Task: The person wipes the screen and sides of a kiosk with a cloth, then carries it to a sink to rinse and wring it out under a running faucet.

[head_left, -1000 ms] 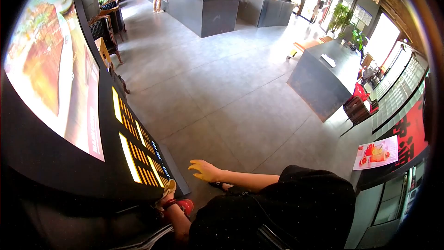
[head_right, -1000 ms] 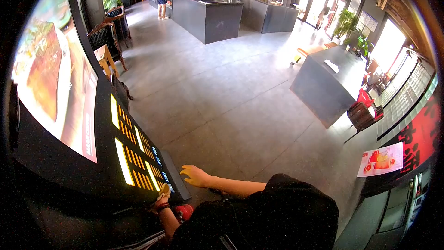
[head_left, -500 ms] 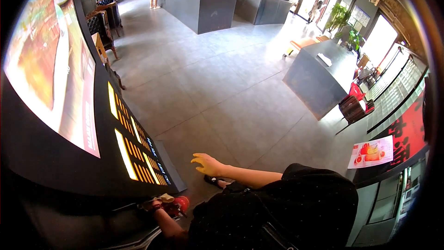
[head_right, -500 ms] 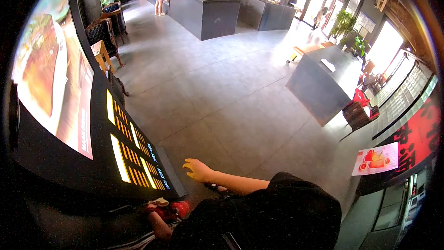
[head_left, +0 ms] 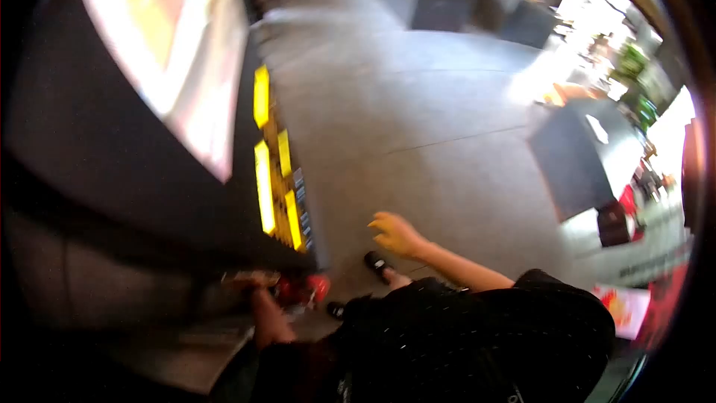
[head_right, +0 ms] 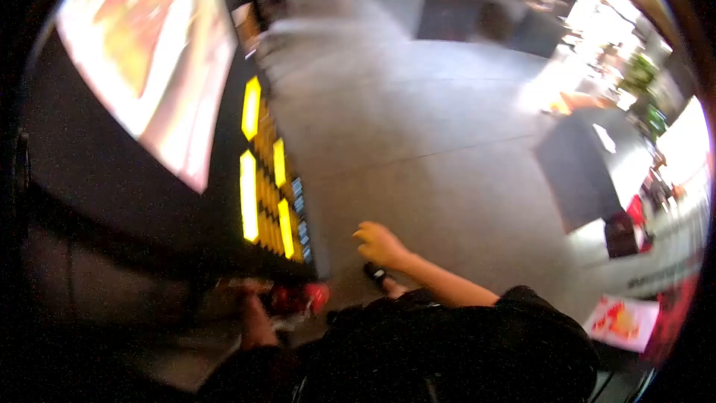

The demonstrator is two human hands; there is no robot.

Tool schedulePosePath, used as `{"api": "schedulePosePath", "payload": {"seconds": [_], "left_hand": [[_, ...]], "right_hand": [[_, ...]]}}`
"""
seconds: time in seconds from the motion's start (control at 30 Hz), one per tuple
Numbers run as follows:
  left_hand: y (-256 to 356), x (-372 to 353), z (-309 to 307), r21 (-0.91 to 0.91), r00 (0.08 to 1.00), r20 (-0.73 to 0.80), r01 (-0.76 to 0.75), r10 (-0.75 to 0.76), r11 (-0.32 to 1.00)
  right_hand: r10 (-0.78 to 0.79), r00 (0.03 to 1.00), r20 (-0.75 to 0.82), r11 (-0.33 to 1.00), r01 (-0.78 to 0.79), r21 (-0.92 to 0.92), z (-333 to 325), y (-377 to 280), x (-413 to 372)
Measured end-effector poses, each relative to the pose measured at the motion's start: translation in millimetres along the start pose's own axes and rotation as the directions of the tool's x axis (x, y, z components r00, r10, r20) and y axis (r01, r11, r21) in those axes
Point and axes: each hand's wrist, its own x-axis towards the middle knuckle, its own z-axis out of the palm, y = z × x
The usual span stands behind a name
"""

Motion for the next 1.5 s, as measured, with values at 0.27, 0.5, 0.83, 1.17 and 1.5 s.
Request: {"api": "schedulePosePath", "payload": {"seconds": [0.27, 0.5, 0.83, 1.17, 1.5], "left_hand": [[-47, 14, 40, -0.241, 0.989, -0.12, 0.055, -0.086, 0.969], [-73, 7, 42, -0.425, 0.939, -0.317, -0.018, -0.13, 0.905], [-29, -110, 110, -0.608, 0.994, -0.079, -0.106, 0.072, 0.787], [0, -206, 186, -0.572, 0.912, 0.11, -0.268, 0.396, 0.775], [-58, -299, 193, -0.422, 0.511, 0.16, -0.738, 0.844, 0.527]], "right_hand": [[-0.032, 0.989, 0.142, 0.991, 0.014, 0.13, 6, 3, 21], [-0.142, 0.963, 0.228, 0.974, 0.095, 0.203, 1, 14, 40], [-0.268, 0.907, 0.325, 0.943, 0.178, 0.281, -1, 61, 67], [-0.409, 0.82, 0.4, 0.886, 0.253, 0.389, 3, 82, 81], [-0.298, 0.717, 0.63, 0.882, -0.045, 0.469, 15, 87, 67]]}}
